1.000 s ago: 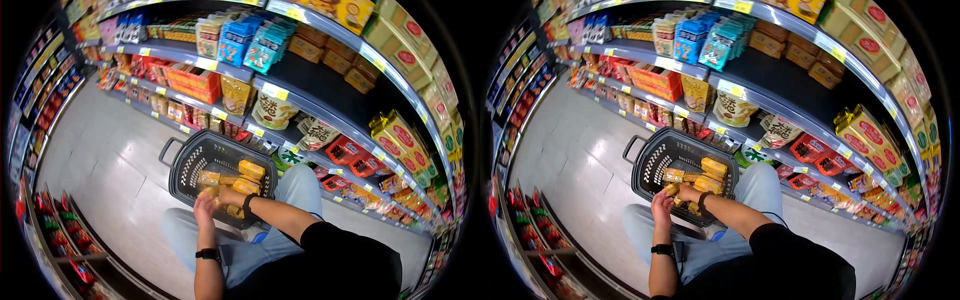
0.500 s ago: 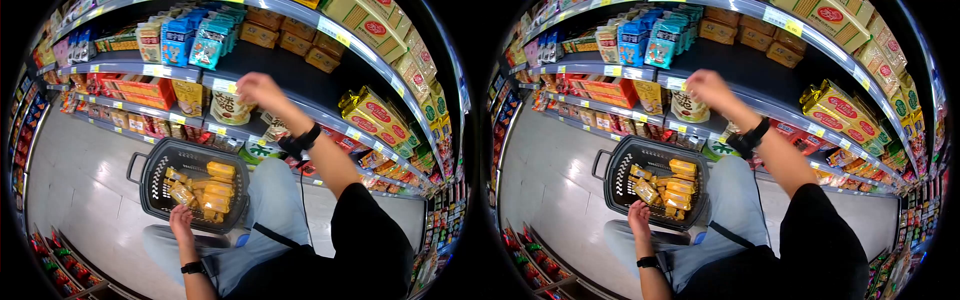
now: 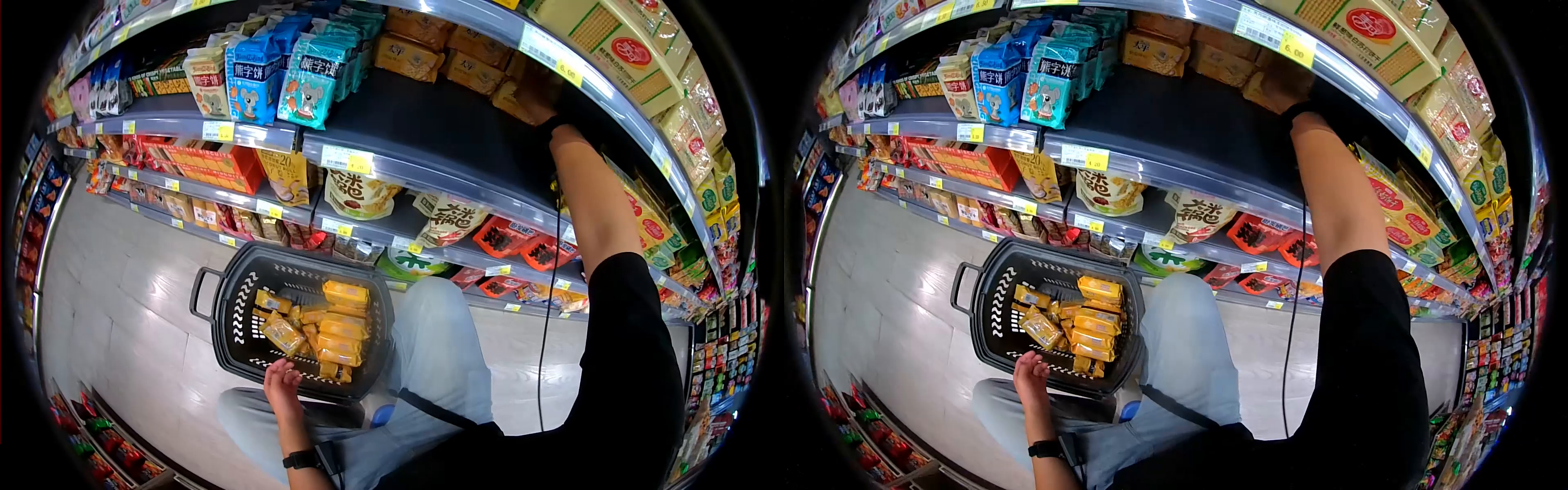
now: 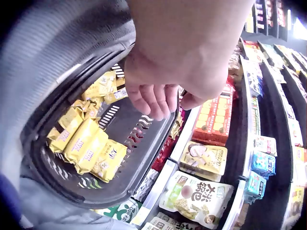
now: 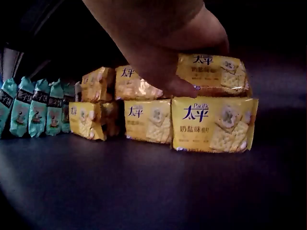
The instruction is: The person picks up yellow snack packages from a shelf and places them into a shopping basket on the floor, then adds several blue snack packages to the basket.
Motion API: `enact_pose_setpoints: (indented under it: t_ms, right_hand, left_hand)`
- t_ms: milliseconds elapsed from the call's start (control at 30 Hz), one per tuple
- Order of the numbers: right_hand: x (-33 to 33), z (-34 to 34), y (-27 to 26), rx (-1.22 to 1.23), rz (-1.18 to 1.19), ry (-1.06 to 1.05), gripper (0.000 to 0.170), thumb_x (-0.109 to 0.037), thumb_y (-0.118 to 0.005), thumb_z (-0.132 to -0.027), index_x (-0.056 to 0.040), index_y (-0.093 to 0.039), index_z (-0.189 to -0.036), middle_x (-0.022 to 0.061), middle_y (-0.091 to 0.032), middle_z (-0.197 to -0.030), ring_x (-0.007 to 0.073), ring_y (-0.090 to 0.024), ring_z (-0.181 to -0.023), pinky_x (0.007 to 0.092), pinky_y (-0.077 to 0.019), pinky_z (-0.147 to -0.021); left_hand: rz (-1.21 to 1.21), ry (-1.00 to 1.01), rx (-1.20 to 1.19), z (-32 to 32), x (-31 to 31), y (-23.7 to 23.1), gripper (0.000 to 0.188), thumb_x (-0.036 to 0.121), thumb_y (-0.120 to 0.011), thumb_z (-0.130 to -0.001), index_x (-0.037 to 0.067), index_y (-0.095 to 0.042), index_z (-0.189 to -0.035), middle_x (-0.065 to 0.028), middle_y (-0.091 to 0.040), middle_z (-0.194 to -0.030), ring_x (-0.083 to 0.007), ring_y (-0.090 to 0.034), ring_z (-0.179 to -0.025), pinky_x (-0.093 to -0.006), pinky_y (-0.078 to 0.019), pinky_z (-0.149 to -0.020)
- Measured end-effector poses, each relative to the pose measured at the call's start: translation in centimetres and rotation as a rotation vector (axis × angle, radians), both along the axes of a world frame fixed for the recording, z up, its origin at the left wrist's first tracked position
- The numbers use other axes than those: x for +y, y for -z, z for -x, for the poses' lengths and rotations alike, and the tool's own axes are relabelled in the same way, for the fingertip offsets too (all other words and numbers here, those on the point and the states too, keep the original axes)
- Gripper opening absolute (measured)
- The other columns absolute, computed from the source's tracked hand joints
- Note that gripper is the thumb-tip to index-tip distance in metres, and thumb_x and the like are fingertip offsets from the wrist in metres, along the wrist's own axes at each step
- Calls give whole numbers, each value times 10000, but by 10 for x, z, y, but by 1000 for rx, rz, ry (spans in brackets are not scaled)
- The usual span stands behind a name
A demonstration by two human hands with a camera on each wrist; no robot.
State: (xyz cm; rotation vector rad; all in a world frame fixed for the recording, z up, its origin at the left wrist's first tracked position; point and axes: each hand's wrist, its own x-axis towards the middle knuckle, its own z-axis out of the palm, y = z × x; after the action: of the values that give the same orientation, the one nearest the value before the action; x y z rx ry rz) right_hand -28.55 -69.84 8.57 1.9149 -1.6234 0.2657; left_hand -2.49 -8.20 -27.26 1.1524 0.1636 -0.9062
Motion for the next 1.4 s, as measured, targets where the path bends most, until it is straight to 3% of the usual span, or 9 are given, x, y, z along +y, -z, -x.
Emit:
enact_pose_setpoints:
  t_ms: [67,100,300,467,833,1133,1233,1333,1400]
  right_hand:
    - [2,5,-9,24,58,-115,458,-260,-588,-894,-47,-512,-1293,214,-566,-1244,356,-528,-1183,470,-436,-961]
    - [-25,23,8,-65,231,-331,511,-309,-641,-861,-38,-520,-1277,199,-587,-1212,357,-542,-1152,451,-430,-977]
    - [-81,50,14,-39,211,-350,564,-313,-674,-824,-68,-510,-1305,178,-554,-1269,354,-507,-1197,452,-403,-1014]
    - [-60,50,7,-4,213,-297,586,-302,-683,-808,-84,-501,-1321,167,-524,-1307,350,-479,-1226,448,-383,-1036]
    - [0,78,-45,157,175,-293,645,-277,-702,-771,-120,-480,-1356,142,-456,-1389,340,-415,-1290,440,-341,-1082]
    - [11,40,-33,506,-245,-339,700,-257,-718,-741,-150,-463,-1385,122,-400,-1456,333,-364,-1342,433,-306,-1120]
    - [21,30,-18,255,-429,-465,805,-180,-741,-659,-147,-441,-1406,109,-318,-1520,315,-272,-1406,410,-255,-1161]
    - [-10,43,8,105,-480,-518,890,-211,-729,-646,-80,-361,-1446,171,-328,-1495,339,-271,-1401,385,-239,-1158]
    - [-10,44,10,-60,-482,-569,868,-181,-747,-627,-93,-404,-1419,182,-342,-1486,335,-283,-1399,394,-261,-1149]
  left_hand:
    - [5,-13,29,-4,3,5,222,135,-567,-891,23,-572,-1083,-85,-649,-917,-145,-601,-713,-266,-506,-647]
    - [3,-38,51,-4,1,1,220,108,-570,-882,13,-570,-1081,-100,-647,-904,-150,-595,-695,-271,-506,-633]
    - [6,-36,50,-4,2,11,200,114,-580,-898,4,-570,-1065,-114,-645,-887,-160,-587,-673,-275,-499,-620]
    - [-13,20,24,-2,-2,8,230,198,-573,-918,36,-579,-1081,-68,-650,-900,-152,-607,-705,-278,-509,-649]
    - [-29,61,7,-1,-3,7,242,178,-543,-903,25,-581,-1087,-74,-658,-908,-158,-611,-713,-286,-512,-646]
    - [5,43,34,-2,1,9,217,143,-580,-892,22,-584,-1072,-92,-658,-901,-168,-626,-700,-279,-516,-631]
    - [0,36,32,-2,2,7,212,149,-589,-891,26,-589,-1064,-89,-664,-898,-167,-635,-710,-276,-519,-634]
    - [-6,36,30,-1,2,4,210,150,-592,-889,32,-592,-1062,-85,-671,-889,-164,-640,-714,-272,-517,-633]
    - [-9,37,30,-2,1,5,207,150,-583,-889,35,-593,-1062,-82,-671,-890,-161,-639,-715,-266,-511,-630]
